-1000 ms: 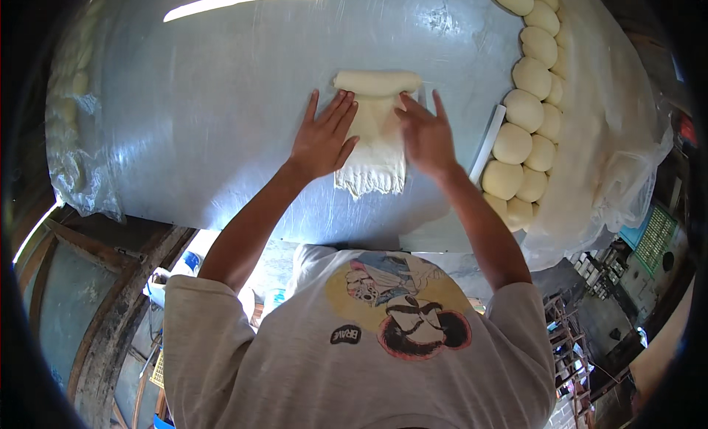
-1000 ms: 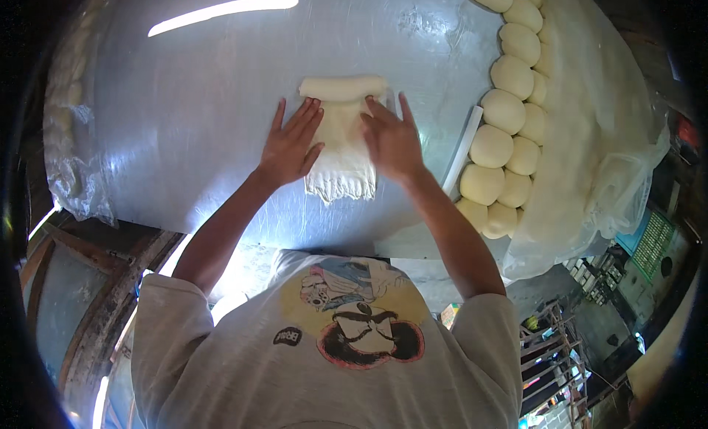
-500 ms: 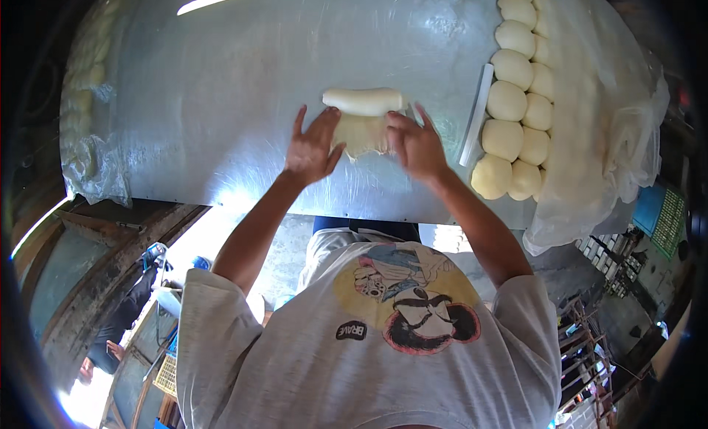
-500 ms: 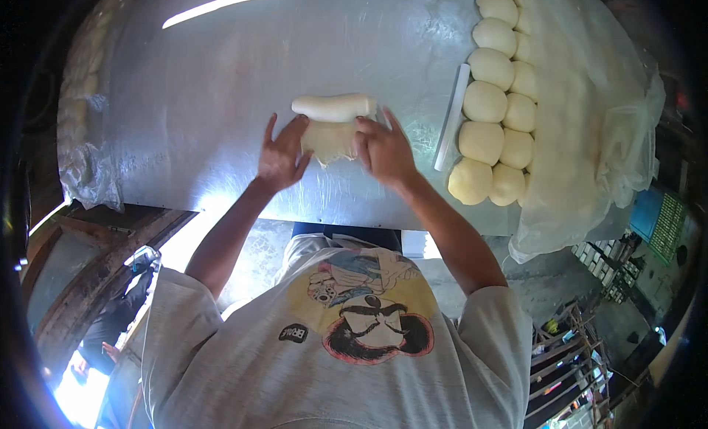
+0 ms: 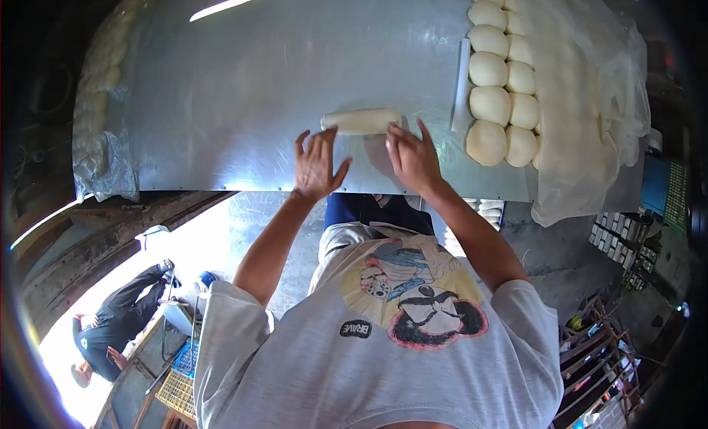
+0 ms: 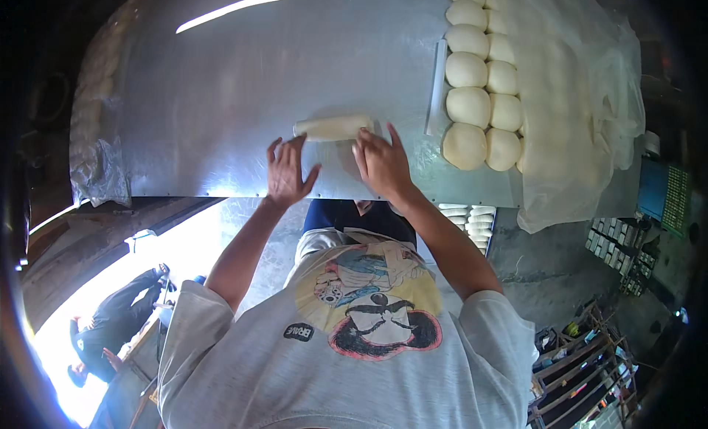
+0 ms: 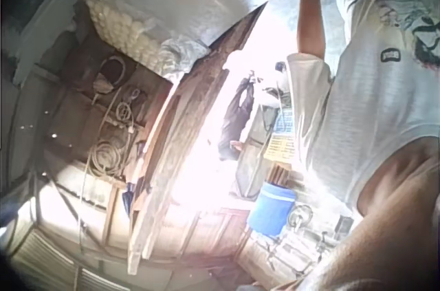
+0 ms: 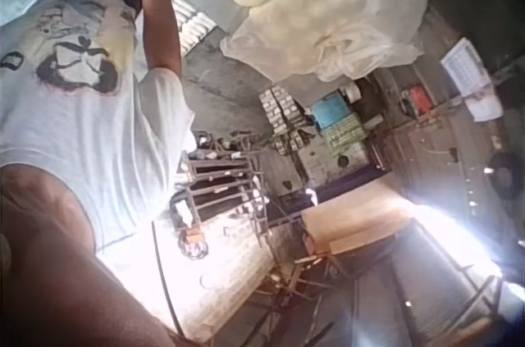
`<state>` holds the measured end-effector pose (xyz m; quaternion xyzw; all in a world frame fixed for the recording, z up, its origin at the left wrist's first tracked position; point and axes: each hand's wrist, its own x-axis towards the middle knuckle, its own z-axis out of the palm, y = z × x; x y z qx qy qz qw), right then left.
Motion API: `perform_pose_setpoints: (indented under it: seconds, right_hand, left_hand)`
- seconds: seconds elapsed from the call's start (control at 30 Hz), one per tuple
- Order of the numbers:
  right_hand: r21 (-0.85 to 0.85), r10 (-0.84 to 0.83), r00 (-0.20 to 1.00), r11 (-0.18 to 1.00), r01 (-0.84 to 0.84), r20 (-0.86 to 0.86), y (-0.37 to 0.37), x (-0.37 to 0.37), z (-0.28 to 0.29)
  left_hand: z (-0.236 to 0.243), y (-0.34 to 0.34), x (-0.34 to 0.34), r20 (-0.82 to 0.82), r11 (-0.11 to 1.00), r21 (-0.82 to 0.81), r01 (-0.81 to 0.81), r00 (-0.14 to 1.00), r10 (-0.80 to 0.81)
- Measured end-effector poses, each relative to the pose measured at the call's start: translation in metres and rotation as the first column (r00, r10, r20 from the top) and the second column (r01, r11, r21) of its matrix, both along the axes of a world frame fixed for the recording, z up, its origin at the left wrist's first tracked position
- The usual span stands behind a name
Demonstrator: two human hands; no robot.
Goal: The person flattens dough balls with a rolling pin, rolls them into loaves, and places them onto a metal tray. The person then covers the remaining dough with a plastic sheet and transfers the loaves into baking pans.
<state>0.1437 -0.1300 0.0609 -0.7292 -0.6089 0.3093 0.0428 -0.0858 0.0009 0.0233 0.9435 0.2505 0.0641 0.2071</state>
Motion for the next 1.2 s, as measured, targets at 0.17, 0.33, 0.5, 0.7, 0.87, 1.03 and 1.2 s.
perform_pose_setpoints:
  seconds: [0.17,0.33,0.5,0.7,0.87,1.03,1.2]
  right_hand:
    - [0.518,-0.192,0.968,0.852,0.082,0.161,-0.015,-0.025,-0.036]
    - [0.413,-0.234,0.936,0.904,0.111,0.261,-0.017,-0.038,-0.015]
    - [0.221,-0.107,0.946,0.975,0.039,0.307,0.074,0.010,0.003]
    - [-0.163,-0.009,0.954,0.985,0.061,0.299,0.244,0.092,0.047]
    - [0.513,-0.202,0.969,0.852,0.103,0.142,0.228,0.071,-0.074]
    - [0.190,-0.055,0.924,0.982,-0.019,0.377,0.093,-0.005,-0.085]
    - [0.335,-0.280,0.849,0.933,0.131,0.448,0.301,0.124,-0.057]
  left_hand:
    - [0.005,-0.021,0.022,-0.142,0.993,0.121,-0.014,0.989,0.032]
    - [0.036,-0.012,0.037,0.117,0.975,0.137,-0.173,0.981,0.157]
    - [0.029,0.072,0.081,-0.175,0.996,0.092,-0.002,0.984,0.018]
    - [0.046,0.193,0.159,0.052,0.986,-0.059,-0.157,0.986,0.160]
    - [-0.027,0.156,0.211,0.179,0.980,0.097,-0.173,0.972,0.153]
    - [-0.018,0.030,0.120,-0.186,0.974,-0.228,0.001,0.981,-0.044]
    - [-0.017,0.237,0.262,-0.126,0.901,0.408,-0.149,0.968,0.217]
